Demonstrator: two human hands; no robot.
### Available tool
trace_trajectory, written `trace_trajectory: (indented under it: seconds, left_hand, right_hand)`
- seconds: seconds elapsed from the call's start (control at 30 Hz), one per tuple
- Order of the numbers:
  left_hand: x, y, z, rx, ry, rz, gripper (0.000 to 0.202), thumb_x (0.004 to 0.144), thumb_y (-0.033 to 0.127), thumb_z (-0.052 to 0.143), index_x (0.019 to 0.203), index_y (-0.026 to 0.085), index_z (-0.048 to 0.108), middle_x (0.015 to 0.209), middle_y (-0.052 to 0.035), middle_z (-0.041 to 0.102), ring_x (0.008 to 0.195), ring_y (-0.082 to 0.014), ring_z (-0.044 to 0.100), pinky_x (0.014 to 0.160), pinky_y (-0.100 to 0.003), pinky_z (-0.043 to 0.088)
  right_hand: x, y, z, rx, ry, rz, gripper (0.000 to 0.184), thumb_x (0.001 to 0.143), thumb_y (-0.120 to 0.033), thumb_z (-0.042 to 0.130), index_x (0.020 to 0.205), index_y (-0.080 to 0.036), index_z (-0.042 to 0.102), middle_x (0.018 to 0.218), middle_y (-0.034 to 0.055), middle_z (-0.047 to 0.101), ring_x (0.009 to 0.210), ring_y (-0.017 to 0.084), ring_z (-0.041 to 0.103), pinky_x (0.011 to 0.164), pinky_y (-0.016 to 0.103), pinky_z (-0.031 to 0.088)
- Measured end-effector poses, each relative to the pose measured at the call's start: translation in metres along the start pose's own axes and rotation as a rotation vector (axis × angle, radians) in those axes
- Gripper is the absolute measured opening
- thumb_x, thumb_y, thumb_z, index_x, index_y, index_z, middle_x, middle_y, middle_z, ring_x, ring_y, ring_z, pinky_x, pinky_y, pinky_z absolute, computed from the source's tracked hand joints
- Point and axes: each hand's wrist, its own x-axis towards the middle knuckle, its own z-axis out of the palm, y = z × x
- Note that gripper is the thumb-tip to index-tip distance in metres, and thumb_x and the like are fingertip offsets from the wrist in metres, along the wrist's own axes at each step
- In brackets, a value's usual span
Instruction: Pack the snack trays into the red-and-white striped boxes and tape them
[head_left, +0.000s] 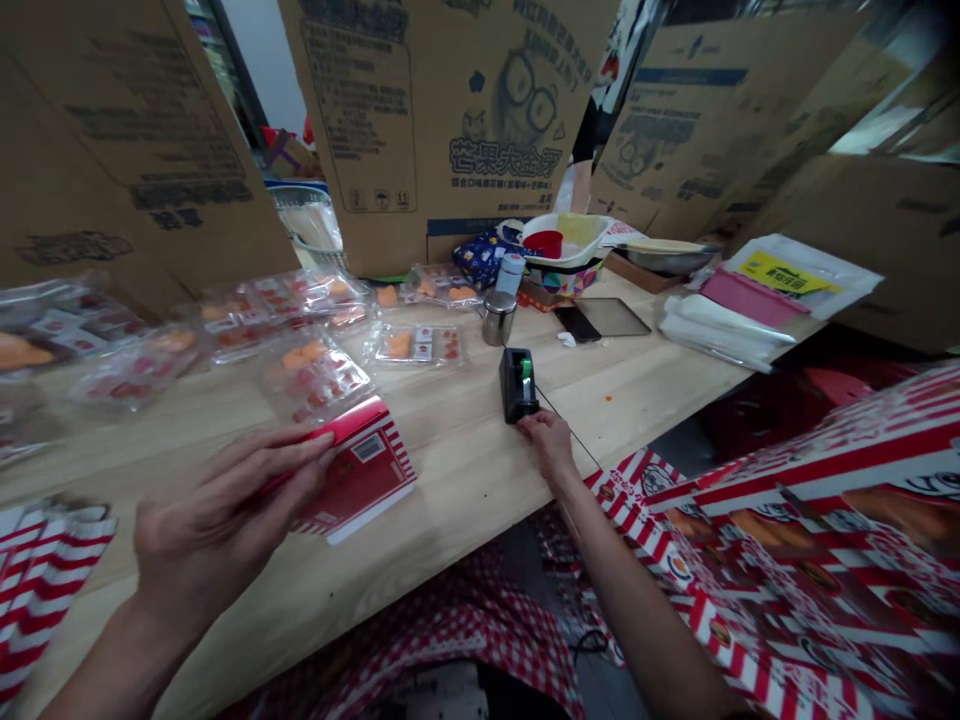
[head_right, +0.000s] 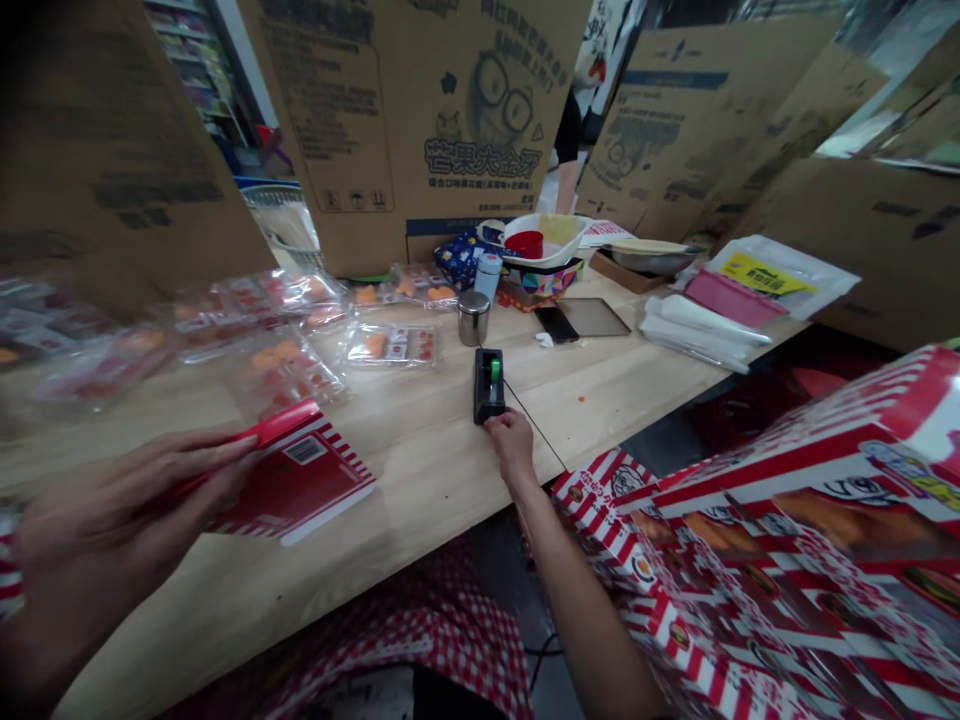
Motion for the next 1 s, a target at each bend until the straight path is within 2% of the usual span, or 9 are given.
trace_trajectory:
  seconds: [0.1, 0.2, 0.27, 0.4, 0.53, 0.6, 0.73, 0.9, 1.0]
  left_hand:
    - [0.000, -0.004, 0.003, -0.003, 0.004, 0.071, 0.019, 0.086, 0.014, 0.073, 0.103, 0.023, 0.073, 0.104, -0.0020, 0.075, 0.085, -0.0131, 0.072, 0.077, -0.024, 0.056]
    - [0.000, -0.001, 0.001, -0.048, -0.025, -0.002, 0.011, 0.087, 0.015, 0.071, 0.098, 0.019, 0.072, 0.099, -0.0047, 0.071, 0.086, -0.0140, 0.069, 0.074, -0.025, 0.055]
    - [-0.002, 0.003, -0.001, -0.087, -0.056, -0.026, 0.012, 0.089, 0.014, 0.068, 0.099, 0.018, 0.072, 0.098, -0.0060, 0.067, 0.087, -0.0144, 0.066, 0.074, -0.025, 0.054]
    - [-0.011, 0.014, -0.003, -0.155, -0.054, -0.057, 0.017, 0.090, 0.009, 0.062, 0.104, 0.017, 0.069, 0.098, -0.0069, 0.066, 0.089, -0.0145, 0.065, 0.074, -0.025, 0.053]
    - [-0.023, 0.021, -0.001, -0.201, 0.009, -0.190, 0.023, 0.088, 0.012, 0.064, 0.109, 0.018, 0.056, 0.098, -0.0053, 0.065, 0.088, -0.0148, 0.066, 0.075, -0.025, 0.053]
    - [-0.027, 0.022, 0.000, -0.251, 0.035, -0.236, 0.029, 0.088, 0.014, 0.065, 0.112, 0.019, 0.049, 0.100, -0.0056, 0.063, 0.089, -0.0155, 0.066, 0.075, -0.025, 0.054]
    - [-0.028, 0.021, 0.000, -0.293, 0.046, -0.240, 0.032, 0.088, 0.014, 0.064, 0.114, 0.019, 0.047, 0.100, -0.0050, 0.062, 0.088, -0.0147, 0.066, 0.074, -0.025, 0.054]
    - [-0.023, 0.017, -0.007, -0.279, -0.048, -0.108, 0.022, 0.090, 0.008, 0.058, 0.111, 0.016, 0.061, 0.099, -0.0071, 0.065, 0.090, -0.0155, 0.063, 0.080, -0.028, 0.052]
    - [-0.020, 0.015, -0.009, -0.296, -0.052, -0.123, 0.025, 0.091, 0.010, 0.056, 0.113, 0.014, 0.065, 0.103, -0.0098, 0.066, 0.093, -0.0166, 0.064, 0.079, -0.029, 0.053]
  right_hand:
    - [-0.008, -0.002, 0.001, -0.063, 0.113, -0.020, 0.027, 0.073, -0.038, 0.071, 0.059, -0.018, 0.059, 0.082, 0.0058, 0.069, 0.088, 0.023, 0.064, 0.073, 0.032, 0.049]
    - [-0.028, -0.021, 0.004, -0.072, 0.121, -0.080, 0.021, 0.071, -0.036, 0.068, 0.061, -0.019, 0.062, 0.084, 0.0077, 0.069, 0.086, 0.024, 0.063, 0.075, 0.033, 0.048]
    - [-0.050, -0.046, 0.011, -0.028, 0.010, -0.155, 0.020, 0.077, -0.038, 0.066, 0.076, -0.019, 0.070, 0.077, 0.0045, 0.068, 0.076, 0.020, 0.061, 0.072, 0.032, 0.048]
    - [-0.110, -0.109, 0.041, 0.182, -0.407, -0.391, 0.023, 0.090, -0.030, 0.063, 0.106, -0.020, 0.076, 0.066, -0.0015, 0.063, 0.060, 0.013, 0.054, 0.057, 0.026, 0.045]
    - [-0.149, -0.149, 0.081, 0.309, -0.627, -0.395, 0.058, 0.092, -0.023, 0.058, 0.149, -0.022, 0.048, 0.060, -0.0066, 0.059, 0.053, 0.011, 0.051, 0.054, 0.025, 0.045]
    - [-0.155, -0.154, 0.098, 0.352, -0.626, -0.352, 0.065, 0.092, -0.024, 0.059, 0.154, -0.020, 0.040, 0.060, -0.0064, 0.061, 0.053, 0.012, 0.053, 0.053, 0.026, 0.047]
    - [-0.153, -0.150, 0.118, 0.346, -0.572, -0.256, 0.063, 0.090, -0.027, 0.061, 0.150, -0.014, 0.044, 0.058, -0.0061, 0.061, 0.052, 0.012, 0.057, 0.053, 0.026, 0.048]
    - [-0.148, -0.145, 0.122, 0.333, -0.576, -0.273, 0.053, 0.091, -0.027, 0.059, 0.141, -0.014, 0.052, 0.057, -0.0063, 0.059, 0.052, 0.012, 0.056, 0.052, 0.025, 0.046]
    - [-0.144, -0.143, 0.122, 0.337, -0.602, -0.306, 0.054, 0.090, -0.024, 0.058, 0.143, -0.017, 0.049, 0.061, -0.0059, 0.060, 0.055, 0.012, 0.058, 0.054, 0.025, 0.047]
